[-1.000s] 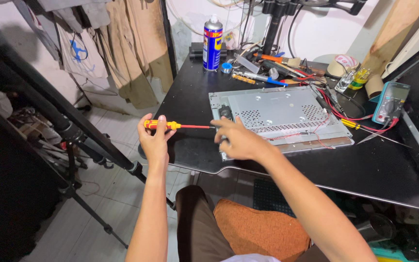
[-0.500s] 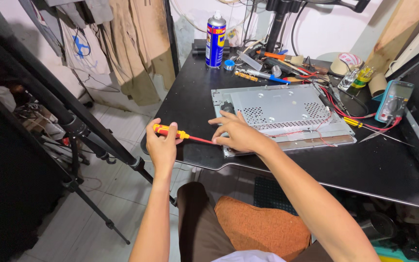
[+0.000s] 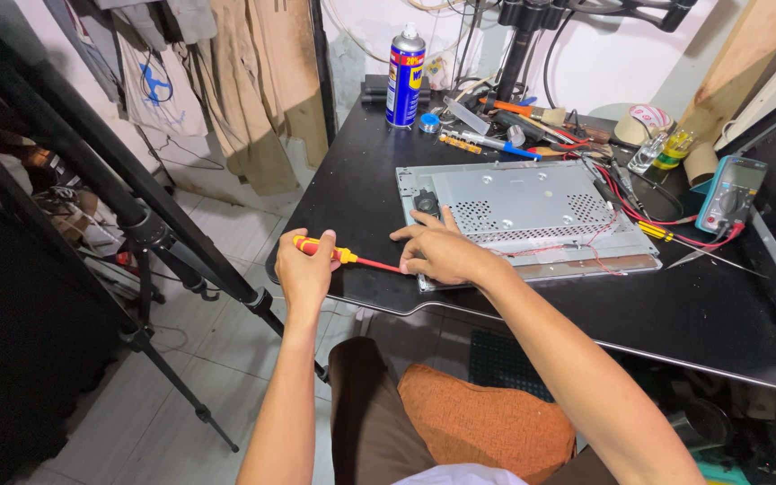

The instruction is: The person works on the internal components of a flat-panel display, using a screwdriver to remove and replace screws from the metal chassis and circuit boards, and then lifting the metal casing to access the layers beneath.

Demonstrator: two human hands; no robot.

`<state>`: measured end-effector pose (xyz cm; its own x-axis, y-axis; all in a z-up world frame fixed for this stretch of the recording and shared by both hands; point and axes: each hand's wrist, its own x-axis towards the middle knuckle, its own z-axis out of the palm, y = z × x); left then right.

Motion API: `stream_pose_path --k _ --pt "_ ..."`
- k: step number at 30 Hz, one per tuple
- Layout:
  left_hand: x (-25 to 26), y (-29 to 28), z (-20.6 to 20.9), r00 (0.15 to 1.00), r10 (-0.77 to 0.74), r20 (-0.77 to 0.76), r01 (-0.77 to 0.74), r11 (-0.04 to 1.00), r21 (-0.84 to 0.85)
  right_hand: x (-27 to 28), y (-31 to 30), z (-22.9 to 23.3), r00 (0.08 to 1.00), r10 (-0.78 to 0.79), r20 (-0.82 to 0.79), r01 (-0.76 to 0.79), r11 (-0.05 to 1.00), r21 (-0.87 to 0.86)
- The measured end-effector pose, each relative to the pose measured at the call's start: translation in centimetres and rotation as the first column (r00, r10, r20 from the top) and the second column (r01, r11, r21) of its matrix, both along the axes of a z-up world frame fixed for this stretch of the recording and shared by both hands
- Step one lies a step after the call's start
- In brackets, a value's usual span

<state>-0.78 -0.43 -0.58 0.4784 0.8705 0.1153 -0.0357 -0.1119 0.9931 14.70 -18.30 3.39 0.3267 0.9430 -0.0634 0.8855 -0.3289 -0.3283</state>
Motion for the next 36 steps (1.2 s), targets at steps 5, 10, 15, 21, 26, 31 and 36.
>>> stream_pose_path --k 5,10,15,21,26,31,36 --pt "0.0 -0.1 0.3 1.0 0.01 -0.02 -0.01 1.0 0.023 -0.1 0.0 0.0 1.0 -0.001 0.008 0.001 1.0 -0.002" --pt "-0.3 0.0 1.1 0.999 -0.016 -0.033 0.015 0.999 -0.046 -0.3 0.1 0.0 1.0 -0.006 0.014 0.006 1.0 -0.006" --pt "-0.6 0.0 1.3 0.997 -0.035 -0.076 0.033 0.999 -0.024 -0.2 -0.1 -0.2 1.0 0.004 0.014 -0.004 1.0 -0.019" --pt "-0.1 3.4 -2.1 0.994 -0.104 -0.03 0.105 0.994 0.025 0.2 0.1 -0.2 0.999 0.039 0.037 -0.038 0.999 -0.02" --pt "-1.1 4.7 -3.3 0.899 -0.371 0.232 0.391 0.919 -0.047 0.4 -0.2 -0.5 0.999 0.03 0.015 -0.029 1.0 -0.009" --pt "-2.7 2.2 1.3 0.949 -0.279 -0.146 0.281 0.96 -0.006 1.6 -0.7 -0.9 0.991 0.034 -0.128 -0.012 0.986 0.168" --pt "-2.1 2.5 1.2 0.893 -0.204 -0.401 0.22 0.976 -0.007 2.4 -1.0 -0.8 0.969 0.048 -0.244 0.018 0.965 0.262"
